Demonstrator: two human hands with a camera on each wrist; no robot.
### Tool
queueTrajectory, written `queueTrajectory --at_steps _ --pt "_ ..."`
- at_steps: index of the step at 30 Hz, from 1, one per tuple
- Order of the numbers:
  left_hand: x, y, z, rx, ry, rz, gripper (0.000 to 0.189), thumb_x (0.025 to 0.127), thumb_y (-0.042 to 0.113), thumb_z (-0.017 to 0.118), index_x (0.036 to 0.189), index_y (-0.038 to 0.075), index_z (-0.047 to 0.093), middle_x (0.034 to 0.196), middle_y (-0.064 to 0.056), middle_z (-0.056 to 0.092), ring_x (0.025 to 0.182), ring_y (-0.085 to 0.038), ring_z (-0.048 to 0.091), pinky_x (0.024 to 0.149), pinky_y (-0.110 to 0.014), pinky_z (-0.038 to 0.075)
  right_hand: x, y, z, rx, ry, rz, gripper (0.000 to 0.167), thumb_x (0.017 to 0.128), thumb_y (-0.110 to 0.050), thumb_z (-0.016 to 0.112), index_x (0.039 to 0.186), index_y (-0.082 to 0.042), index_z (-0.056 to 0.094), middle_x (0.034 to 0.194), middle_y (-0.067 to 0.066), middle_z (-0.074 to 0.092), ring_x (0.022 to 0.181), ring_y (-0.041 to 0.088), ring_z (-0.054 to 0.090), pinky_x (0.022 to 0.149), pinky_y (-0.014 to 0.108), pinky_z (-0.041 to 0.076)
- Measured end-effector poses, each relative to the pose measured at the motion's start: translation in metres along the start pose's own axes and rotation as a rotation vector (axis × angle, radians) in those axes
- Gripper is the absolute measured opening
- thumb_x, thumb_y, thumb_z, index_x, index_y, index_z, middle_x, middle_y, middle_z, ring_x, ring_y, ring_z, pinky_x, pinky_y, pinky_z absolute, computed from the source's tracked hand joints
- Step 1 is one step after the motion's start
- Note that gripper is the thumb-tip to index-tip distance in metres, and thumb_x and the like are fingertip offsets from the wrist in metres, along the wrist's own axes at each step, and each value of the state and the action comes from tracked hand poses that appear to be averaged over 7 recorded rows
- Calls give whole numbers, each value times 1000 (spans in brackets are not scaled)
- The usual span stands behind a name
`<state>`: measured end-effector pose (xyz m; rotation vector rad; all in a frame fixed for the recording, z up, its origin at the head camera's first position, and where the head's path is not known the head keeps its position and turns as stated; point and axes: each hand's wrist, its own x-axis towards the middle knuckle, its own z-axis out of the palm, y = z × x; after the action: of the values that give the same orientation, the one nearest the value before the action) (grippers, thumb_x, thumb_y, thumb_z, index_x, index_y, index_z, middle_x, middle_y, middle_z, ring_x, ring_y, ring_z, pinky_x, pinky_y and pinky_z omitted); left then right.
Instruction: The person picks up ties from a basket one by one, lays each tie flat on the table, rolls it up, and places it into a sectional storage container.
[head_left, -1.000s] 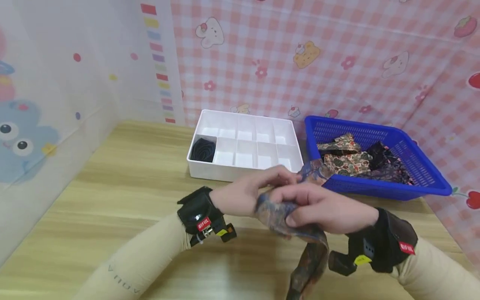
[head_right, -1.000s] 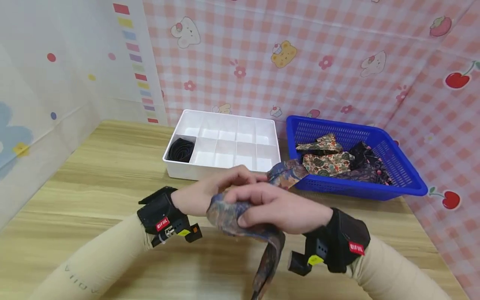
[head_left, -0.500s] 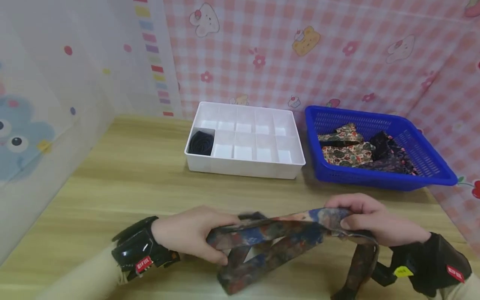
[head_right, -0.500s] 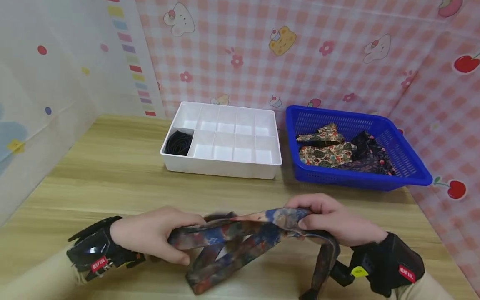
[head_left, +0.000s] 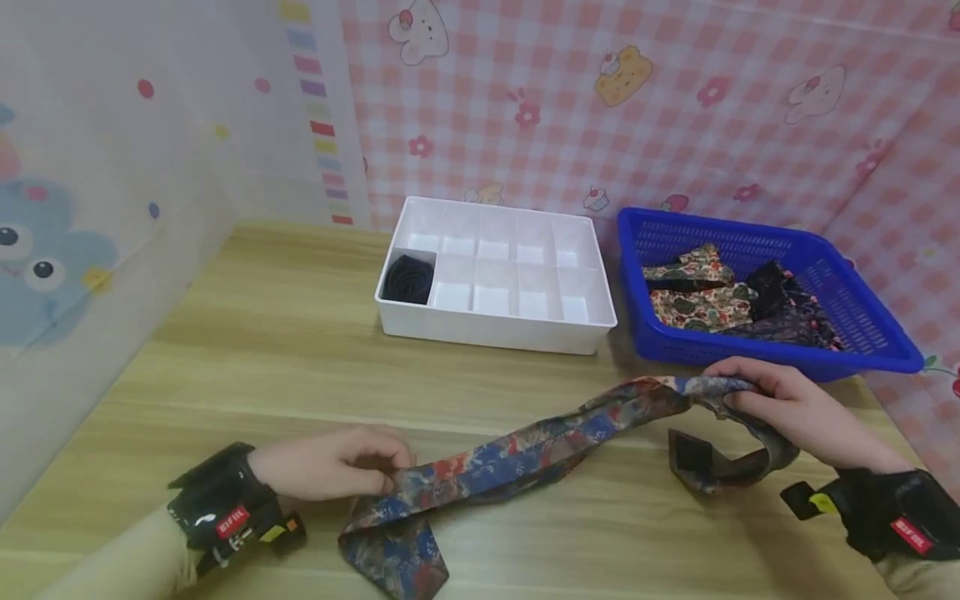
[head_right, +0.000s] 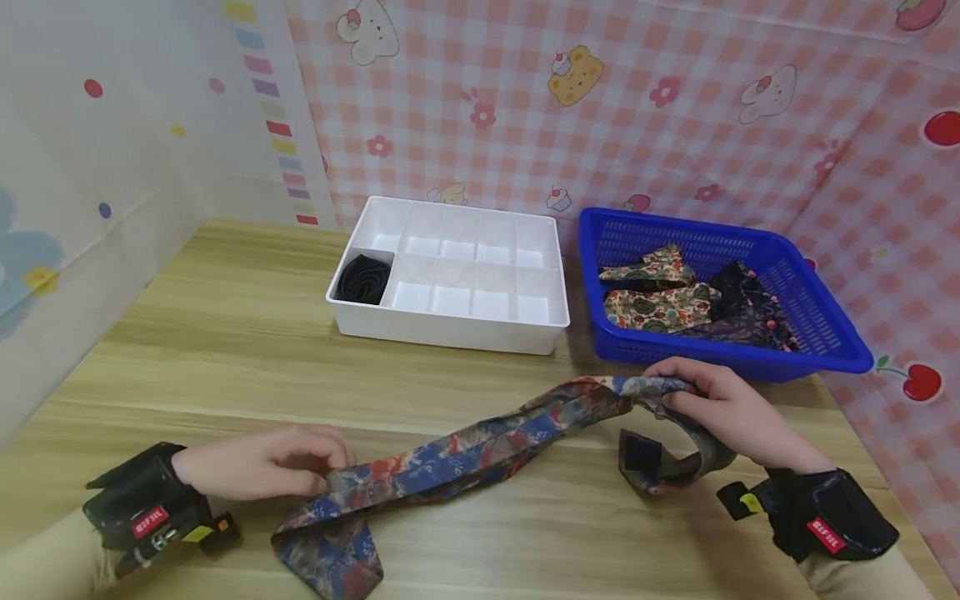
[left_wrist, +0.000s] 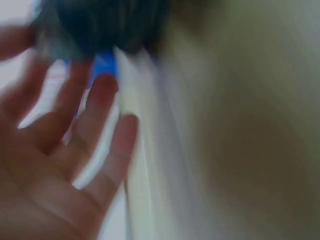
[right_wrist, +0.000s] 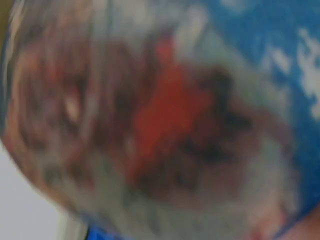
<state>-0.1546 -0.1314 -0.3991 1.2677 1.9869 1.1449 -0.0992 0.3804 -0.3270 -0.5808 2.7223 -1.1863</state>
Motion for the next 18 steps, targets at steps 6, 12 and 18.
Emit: queueTrajectory --at_steps 6,12,18 --pt "-11 5 -12 -751 -219 268 20 101 15 37 114 9 51 98 -11 70 54 -32 61 39 -28 41 -2 18 -1 -183 112 112 25 101 -6 47 124 -8 56 67 -3 49 44 8 30 41 30 34" --pt "-47 16 -48 -178 -64 -45 7 97 15 58 100 10 61 75 -5 61 50 -11 56 47 -30 50 -14 39 -10 -344 190 172 27 100 -7 47 124 -10 57 59 -6 35 41 5 25 37 28 30" --pt "-63 3 -72 684 214 -357 21 87 37 68 72 25 60 61 15 48 56 -4 46 80 -45 47 -11 45 -5 -388 182 108 28 96 -1 53 122 -10 57 73 -4 51 45 5 29 41 27 31"
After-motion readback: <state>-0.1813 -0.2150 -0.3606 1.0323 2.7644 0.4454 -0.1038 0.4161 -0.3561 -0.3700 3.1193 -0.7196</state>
